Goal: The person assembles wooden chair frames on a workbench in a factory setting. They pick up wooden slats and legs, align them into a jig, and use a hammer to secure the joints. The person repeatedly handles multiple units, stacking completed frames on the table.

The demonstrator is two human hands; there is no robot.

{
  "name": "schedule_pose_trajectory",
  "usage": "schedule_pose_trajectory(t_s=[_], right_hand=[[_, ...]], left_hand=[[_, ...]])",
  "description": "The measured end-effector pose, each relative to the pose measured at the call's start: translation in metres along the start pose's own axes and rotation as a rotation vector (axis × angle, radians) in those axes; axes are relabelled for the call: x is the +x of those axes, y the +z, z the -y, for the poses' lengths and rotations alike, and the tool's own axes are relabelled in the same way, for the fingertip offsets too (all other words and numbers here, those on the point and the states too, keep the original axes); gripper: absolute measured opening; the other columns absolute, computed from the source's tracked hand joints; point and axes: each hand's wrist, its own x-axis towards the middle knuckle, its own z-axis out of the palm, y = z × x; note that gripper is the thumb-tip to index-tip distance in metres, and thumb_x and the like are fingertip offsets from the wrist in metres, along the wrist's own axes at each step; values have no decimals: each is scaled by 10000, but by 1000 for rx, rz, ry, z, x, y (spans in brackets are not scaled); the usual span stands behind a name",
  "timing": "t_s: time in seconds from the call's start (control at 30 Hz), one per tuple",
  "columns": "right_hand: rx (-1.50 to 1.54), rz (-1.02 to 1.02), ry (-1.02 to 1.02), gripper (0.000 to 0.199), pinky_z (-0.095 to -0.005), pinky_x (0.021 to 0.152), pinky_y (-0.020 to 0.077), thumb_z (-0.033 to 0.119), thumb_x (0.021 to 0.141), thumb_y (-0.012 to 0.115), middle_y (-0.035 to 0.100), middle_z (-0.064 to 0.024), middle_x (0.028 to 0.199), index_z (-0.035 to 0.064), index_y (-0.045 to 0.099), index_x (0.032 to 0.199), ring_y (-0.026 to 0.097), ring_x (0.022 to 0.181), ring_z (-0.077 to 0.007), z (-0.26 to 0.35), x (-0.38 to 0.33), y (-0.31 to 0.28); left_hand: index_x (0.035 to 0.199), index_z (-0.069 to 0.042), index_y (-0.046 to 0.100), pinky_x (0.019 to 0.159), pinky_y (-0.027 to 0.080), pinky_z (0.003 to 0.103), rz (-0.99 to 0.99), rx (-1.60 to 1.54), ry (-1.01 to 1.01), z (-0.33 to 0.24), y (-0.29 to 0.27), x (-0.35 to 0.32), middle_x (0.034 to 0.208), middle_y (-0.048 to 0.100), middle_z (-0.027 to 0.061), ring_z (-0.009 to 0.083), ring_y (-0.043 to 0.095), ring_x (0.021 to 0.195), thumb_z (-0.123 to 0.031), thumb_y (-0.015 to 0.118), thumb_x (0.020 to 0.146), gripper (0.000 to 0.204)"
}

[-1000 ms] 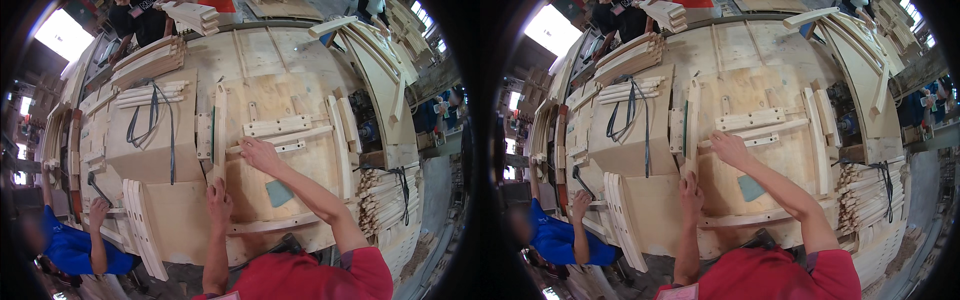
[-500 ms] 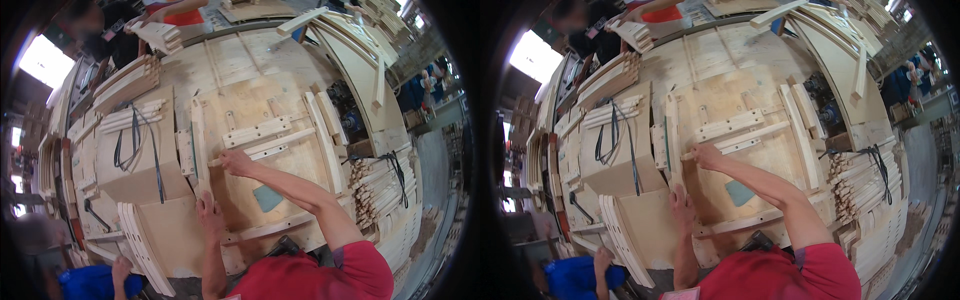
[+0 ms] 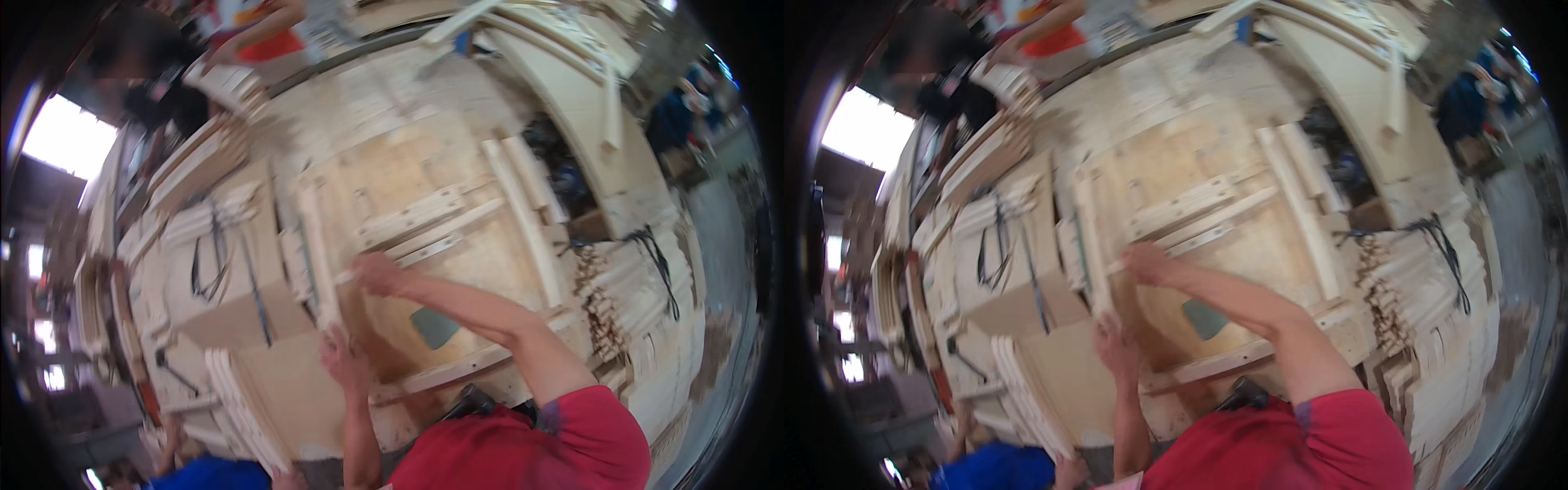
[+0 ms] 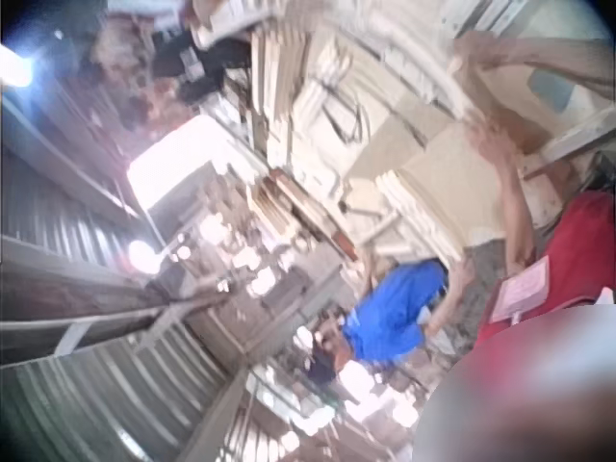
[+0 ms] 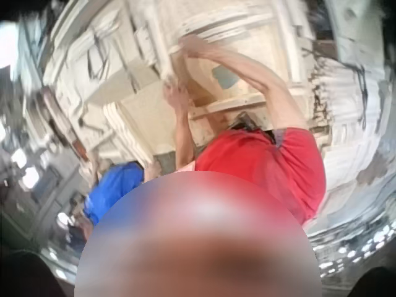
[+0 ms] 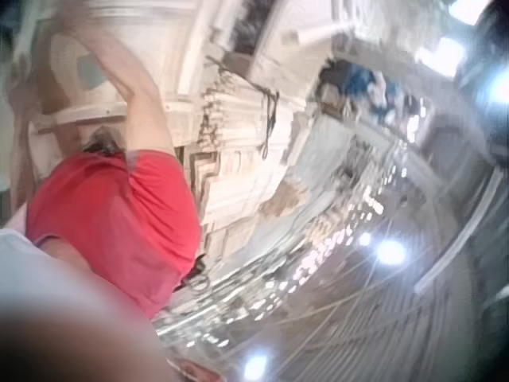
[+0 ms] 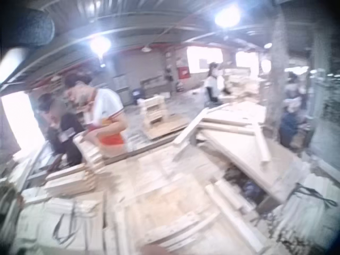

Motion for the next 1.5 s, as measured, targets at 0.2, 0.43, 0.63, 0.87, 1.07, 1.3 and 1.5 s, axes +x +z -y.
schedule_pose_trajectory(t_s=[0.2,0.43,0.63,0.87,1.07,1.3,1.5], right_hand=[[-30,-35,11,159,-496,725,567,165,777,653,689,-181,867,25,704,834,701,831,-376,10,-1,-7],[112,-518,206,487,-480,919,536,221,805,766,667,-187,1231,17,640,1229,665,1078,-367,13,-65,-46],[-530,-665,883,576,-504,998,461,248,786,761,631,-226,1236,-7,561,1261,581,1164,-407,-53,-217,-137],[-214,-381,1169,498,-561,895,501,280,831,668,639,-211,1170,78,551,1271,610,1119,-412,-71,-269,-175],[-311,-460,1118,528,-566,908,492,262,852,629,640,-203,1178,47,539,1325,605,1123,-413,-78,-275,-159],[-541,-692,731,513,-533,959,453,186,846,678,615,-184,1246,18,563,1317,569,1181,-398,-42,-251,-135],[36,-477,322,472,-504,969,452,180,826,705,620,-143,1265,64,616,1275,580,1156,-385,-10,-170,-99]], left_hand=[[1446,-31,499,1090,365,549,-152,-21,174,-34,-7,66,1441,451,293,468,446,1328,-156,664,855,626],[1396,-11,545,1125,337,539,-125,-55,203,-24,-7,58,1424,483,276,450,447,1327,-200,678,872,572],[1294,16,592,1098,389,503,-60,-391,695,-98,28,102,1365,559,227,394,516,1286,-251,736,862,528],[1311,-19,589,1045,394,485,98,-372,672,-154,75,133,1286,599,171,369,536,1201,-322,719,881,542],[1298,-31,598,1042,390,500,135,-401,628,-150,81,129,1292,601,168,370,533,1205,-302,723,875,518],[1285,2,607,1085,397,517,25,-456,622,-125,62,121,1281,612,221,408,546,1223,-251,730,875,497],[1301,0,600,1076,407,522,-250,-318,362,-72,12,60,1281,599,230,415,542,1224,-208,706,882,479]])
